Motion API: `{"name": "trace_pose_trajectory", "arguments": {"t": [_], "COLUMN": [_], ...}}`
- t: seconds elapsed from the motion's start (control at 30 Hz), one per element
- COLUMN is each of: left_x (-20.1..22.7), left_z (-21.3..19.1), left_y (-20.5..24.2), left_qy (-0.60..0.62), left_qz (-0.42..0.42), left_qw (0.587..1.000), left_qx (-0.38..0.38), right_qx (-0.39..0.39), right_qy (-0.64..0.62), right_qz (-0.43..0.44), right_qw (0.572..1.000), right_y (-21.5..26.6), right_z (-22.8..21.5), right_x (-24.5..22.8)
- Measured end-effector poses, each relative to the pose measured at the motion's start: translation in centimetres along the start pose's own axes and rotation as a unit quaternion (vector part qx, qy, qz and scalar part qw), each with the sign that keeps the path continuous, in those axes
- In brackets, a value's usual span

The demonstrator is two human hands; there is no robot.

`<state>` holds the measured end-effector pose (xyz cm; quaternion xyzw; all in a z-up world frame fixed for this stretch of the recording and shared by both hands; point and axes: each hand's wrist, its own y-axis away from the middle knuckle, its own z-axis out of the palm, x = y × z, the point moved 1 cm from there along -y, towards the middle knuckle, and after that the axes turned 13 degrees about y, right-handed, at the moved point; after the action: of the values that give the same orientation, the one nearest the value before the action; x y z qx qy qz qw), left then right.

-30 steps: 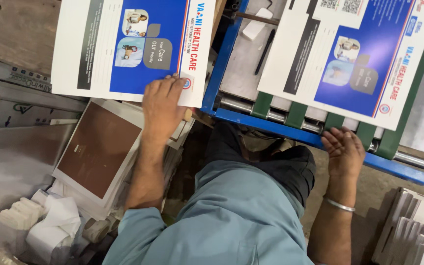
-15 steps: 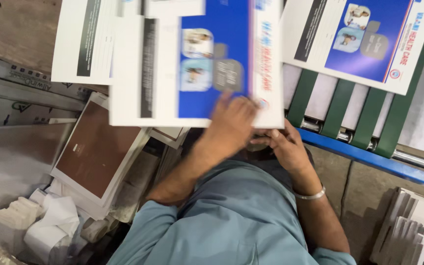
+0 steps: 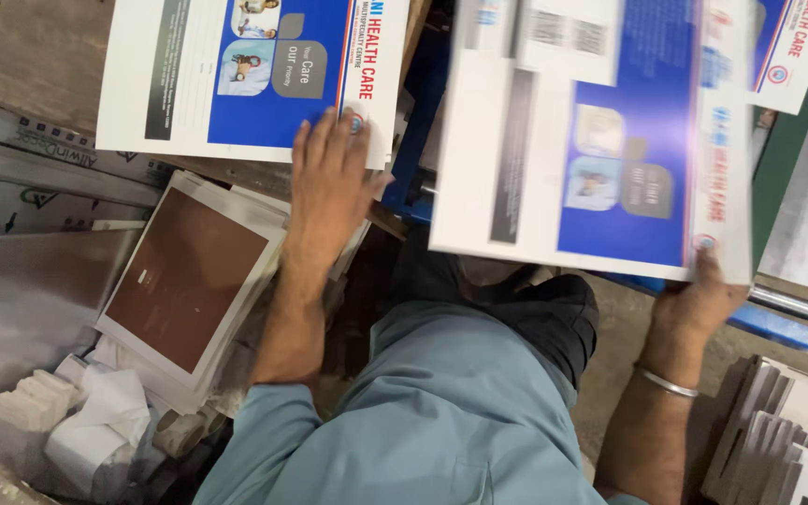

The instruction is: The person sits on the floor and repeatedly feeds printed sheets into a blue laminating machine. They pull the sheets through the rollers and place the finished laminated sheets onto a stack on the left side.

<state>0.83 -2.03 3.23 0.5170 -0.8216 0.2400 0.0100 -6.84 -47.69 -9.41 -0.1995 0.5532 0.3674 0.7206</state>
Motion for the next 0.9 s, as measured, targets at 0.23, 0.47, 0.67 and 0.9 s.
{"name": "trace_pose_trajectory", "arguments": {"t": [0.23, 0.47, 0.67, 0.9], "left_x": [-1.9, -2.4, -2.8, -2.8], "left_z": [0.6, 1.6, 2.1, 2.3], "left_y": [0.3, 1.3, 1.3, 1.5], "left_qy": [-0.001, 0.045, 0.071, 0.087], "left_qz": [0.067, 0.042, 0.032, 0.027], "left_qw": [0.996, 0.993, 0.989, 0.987], "left_qx": [0.054, 0.103, 0.126, 0.135], "right_qx": [0.090, 0.031, 0.053, 0.048], "right_qy": [0.056, 0.068, 0.070, 0.039], "right_qz": [-0.017, -0.033, -0.008, -0.034], "right_qw": [0.994, 0.997, 0.996, 0.998], "right_y": [-1.3, 4.8, 7.2, 3.0], "right_z": [-5.6, -8.6, -9.4, -6.7], "right_x": [0.1, 0.9, 2.0, 1.9]}}
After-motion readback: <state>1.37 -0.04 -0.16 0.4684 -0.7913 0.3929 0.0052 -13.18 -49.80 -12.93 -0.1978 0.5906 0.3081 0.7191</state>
